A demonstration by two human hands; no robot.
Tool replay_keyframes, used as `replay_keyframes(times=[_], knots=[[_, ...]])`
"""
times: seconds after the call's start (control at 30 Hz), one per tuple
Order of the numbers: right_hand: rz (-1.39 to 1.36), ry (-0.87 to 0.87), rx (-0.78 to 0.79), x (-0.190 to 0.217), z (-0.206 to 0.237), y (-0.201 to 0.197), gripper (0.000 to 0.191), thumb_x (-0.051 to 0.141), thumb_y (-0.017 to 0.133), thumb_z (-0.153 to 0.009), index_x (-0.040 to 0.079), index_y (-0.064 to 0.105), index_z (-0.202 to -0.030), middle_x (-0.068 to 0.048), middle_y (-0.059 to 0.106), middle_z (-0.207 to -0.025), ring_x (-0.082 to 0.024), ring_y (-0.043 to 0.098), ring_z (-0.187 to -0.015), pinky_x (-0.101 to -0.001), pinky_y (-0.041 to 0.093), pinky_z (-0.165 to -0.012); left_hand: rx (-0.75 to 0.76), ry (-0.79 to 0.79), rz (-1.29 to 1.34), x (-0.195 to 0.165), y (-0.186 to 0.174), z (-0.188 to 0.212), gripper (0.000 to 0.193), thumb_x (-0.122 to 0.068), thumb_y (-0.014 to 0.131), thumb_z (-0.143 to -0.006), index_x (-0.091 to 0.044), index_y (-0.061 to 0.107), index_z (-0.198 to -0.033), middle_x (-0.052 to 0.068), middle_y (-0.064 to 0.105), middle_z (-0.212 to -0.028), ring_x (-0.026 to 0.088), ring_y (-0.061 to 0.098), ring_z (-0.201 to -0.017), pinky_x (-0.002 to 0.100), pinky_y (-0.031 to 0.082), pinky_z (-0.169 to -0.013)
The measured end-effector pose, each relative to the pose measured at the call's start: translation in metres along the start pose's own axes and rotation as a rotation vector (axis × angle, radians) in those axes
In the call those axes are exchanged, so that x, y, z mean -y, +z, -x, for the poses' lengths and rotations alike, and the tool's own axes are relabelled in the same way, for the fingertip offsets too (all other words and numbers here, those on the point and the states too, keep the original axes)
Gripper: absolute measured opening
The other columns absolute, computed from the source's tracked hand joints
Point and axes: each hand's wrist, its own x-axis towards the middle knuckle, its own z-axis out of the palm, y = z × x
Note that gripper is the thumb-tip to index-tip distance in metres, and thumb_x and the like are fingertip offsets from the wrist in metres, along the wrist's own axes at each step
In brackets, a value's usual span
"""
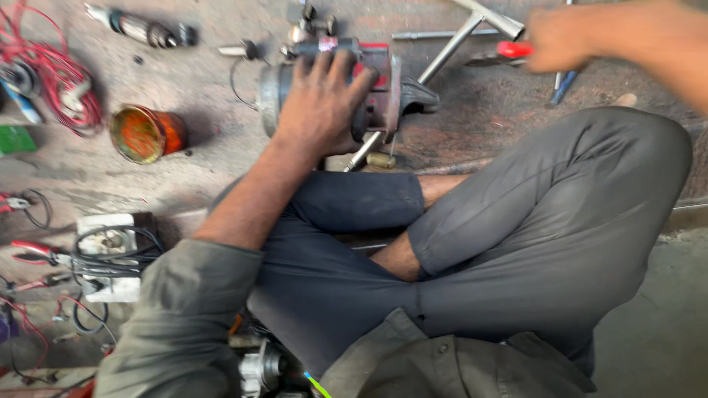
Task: The person sits on the ground working on a red and black electric motor housing. They use a long T-handle rod tool to press and pull components out of the housing, reposition the motor repeatedly, work on the end bell by hand, and use pliers on parts of the assembly.
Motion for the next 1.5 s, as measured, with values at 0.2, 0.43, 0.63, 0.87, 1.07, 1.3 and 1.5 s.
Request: replay_keyframes(times=[0.2, 0.43, 0.63, 0.87, 1.07, 1.3, 1.5], knots=[[-0.103, -0.393, -0.01, -0.052, 0.006, 0.044, 0.048, 0.023, 0.081, -0.08, 0.009, 0.068, -0.125, -0.014, 0.07, -0.09, -0.03, 0.066, -0.085, -0.0425, 0.056, -0.074, -0.006, -0.269, 0.036, -0.022, -0.001, -0.015, 0.073, -0.045, 0.089, -0.069, -0.017, 0.058, -0.129, 0.02, 0.052, -0.121, 0.043, 0.057, -0.107, 0.062, 0.046, -0.087], [-0.579, -0.537, 0.164, -0.041, -0.035, 0.052, 0.058, 0.012, 0.074, -0.075, 0.014, 0.068, -0.132, -0.006, 0.068, -0.112, -0.025, 0.07, -0.093, -0.0449, 0.058, -0.076, -0.04, -0.291, 0.017, -0.032, -0.011, -0.027, 0.071, -0.039, 0.085, -0.075, -0.012, 0.06, -0.135, 0.018, 0.053, -0.125, 0.042, 0.056, -0.11, 0.056, 0.047, -0.092], [-0.534, -0.55, 0.433, -0.018, -0.054, 0.03, 0.071, 0.03, 0.076, -0.086, 0.027, 0.056, -0.154, -0.014, 0.062, -0.13, -0.031, 0.066, -0.111, -0.049, 0.055, -0.089, -0.01, -0.299, 0.033, -0.032, -0.013, -0.038, 0.08, -0.053, 0.088, -0.072, -0.011, 0.061, -0.135, 0.018, 0.053, -0.125, 0.041, 0.056, -0.112, 0.057, 0.047, -0.094], [-0.484, -0.487, 0.41, -0.018, -0.049, 0.003, 0.075, 0.046, 0.084, -0.082, 0.03, 0.056, -0.149, -0.003, 0.057, -0.145, -0.02, 0.057, -0.129, -0.0425, 0.047, -0.105, 0.015, -0.319, 0.045, -0.03, -0.013, -0.038, 0.082, -0.055, 0.089, -0.069, -0.011, 0.061, -0.133, 0.019, 0.052, -0.127, 0.041, 0.055, -0.115, 0.063, 0.044, -0.1], [-0.602, -0.547, 0.55, 0.001, -0.047, -0.006, 0.047, 0.026, 0.072, -0.088, 0.017, 0.062, -0.133, -0.005, 0.072, -0.119, -0.023, 0.07, -0.101, -0.0413, 0.063, -0.075, 0.044, -0.324, 0.026, -0.028, -0.01, -0.036, 0.078, -0.046, 0.088, -0.074, -0.012, 0.061, -0.138, 0.019, 0.052, -0.131, 0.039, 0.055, -0.117, 0.06, 0.045, -0.102], [-0.494, -0.347, 0.519, 0.015, -0.03, -0.029, 0.05, 0.0, 0.069, -0.081, 0.011, 0.058, -0.128, -0.004, 0.072, -0.105, -0.019, 0.07, -0.086, -0.0397, 0.058, -0.066, 0.022, -0.327, 0.095, -0.027, -0.011, -0.039, 0.08, -0.049, 0.089, -0.07, -0.01, 0.061, -0.135, 0.021, 0.052, -0.131, 0.042, 0.054, -0.116, 0.06, 0.045, -0.099], [-0.474, -0.389, 0.559, 0.023, -0.029, -0.032, 0.024, 0.008, 0.054, -0.093, 0.007, 0.073, -0.107, -0.011, 0.079, -0.089, -0.021, 0.071, -0.074, -0.0387, 0.055, -0.058, 0.054, -0.332, 0.037, -0.026, -0.01, -0.041, 0.068, -0.03, 0.084, -0.077, -0.012, 0.062, -0.139, 0.019, 0.052, -0.136, 0.039, 0.055, -0.119, 0.056, 0.047, -0.104]])
